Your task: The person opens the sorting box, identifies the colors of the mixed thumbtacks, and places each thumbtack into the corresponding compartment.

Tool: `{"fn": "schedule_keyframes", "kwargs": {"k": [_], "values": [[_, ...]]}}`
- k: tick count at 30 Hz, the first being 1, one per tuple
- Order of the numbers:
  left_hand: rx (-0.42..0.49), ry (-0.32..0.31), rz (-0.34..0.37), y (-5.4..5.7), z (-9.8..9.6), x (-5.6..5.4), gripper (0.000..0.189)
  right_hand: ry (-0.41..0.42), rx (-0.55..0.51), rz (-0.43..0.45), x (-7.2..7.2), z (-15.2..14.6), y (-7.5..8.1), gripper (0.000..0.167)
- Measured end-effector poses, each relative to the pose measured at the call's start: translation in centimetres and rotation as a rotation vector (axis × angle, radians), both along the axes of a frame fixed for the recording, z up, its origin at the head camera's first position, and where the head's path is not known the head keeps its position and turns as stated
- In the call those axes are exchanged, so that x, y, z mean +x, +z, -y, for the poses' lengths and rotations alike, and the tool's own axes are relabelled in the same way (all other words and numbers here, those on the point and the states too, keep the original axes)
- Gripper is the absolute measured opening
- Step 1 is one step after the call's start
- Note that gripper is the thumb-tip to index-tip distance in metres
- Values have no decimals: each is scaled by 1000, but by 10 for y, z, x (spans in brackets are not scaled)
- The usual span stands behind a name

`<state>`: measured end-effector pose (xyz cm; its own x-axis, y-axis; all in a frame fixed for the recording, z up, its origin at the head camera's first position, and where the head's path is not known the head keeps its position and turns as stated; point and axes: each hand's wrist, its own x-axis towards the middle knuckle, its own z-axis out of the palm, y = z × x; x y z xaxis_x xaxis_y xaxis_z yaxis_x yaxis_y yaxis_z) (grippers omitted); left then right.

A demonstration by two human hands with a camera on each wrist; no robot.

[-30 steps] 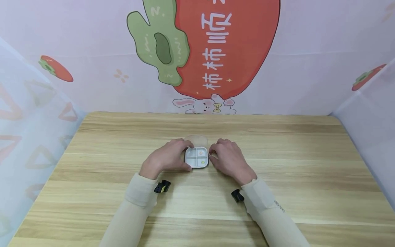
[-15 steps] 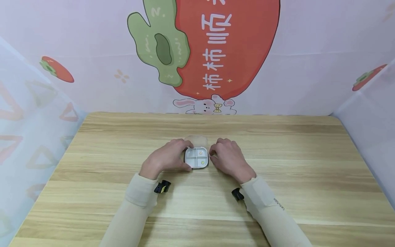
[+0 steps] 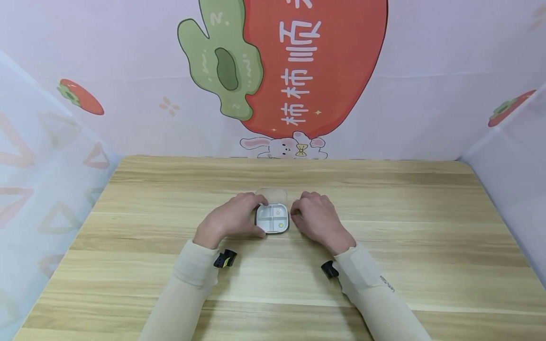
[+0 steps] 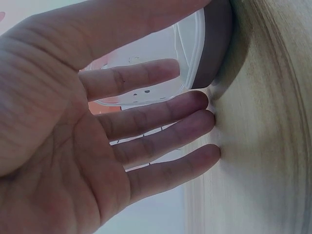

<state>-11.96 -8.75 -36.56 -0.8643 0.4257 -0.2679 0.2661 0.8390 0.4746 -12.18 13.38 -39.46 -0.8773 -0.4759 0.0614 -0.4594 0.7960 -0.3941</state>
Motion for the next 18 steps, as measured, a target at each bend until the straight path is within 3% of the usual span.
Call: {"fn": "schedule_keyframes", "kwargs": {"k": [18], "values": [[-12,12,12,1,-3,0,68,-35,-127,19,4,-9,8,6]]}}
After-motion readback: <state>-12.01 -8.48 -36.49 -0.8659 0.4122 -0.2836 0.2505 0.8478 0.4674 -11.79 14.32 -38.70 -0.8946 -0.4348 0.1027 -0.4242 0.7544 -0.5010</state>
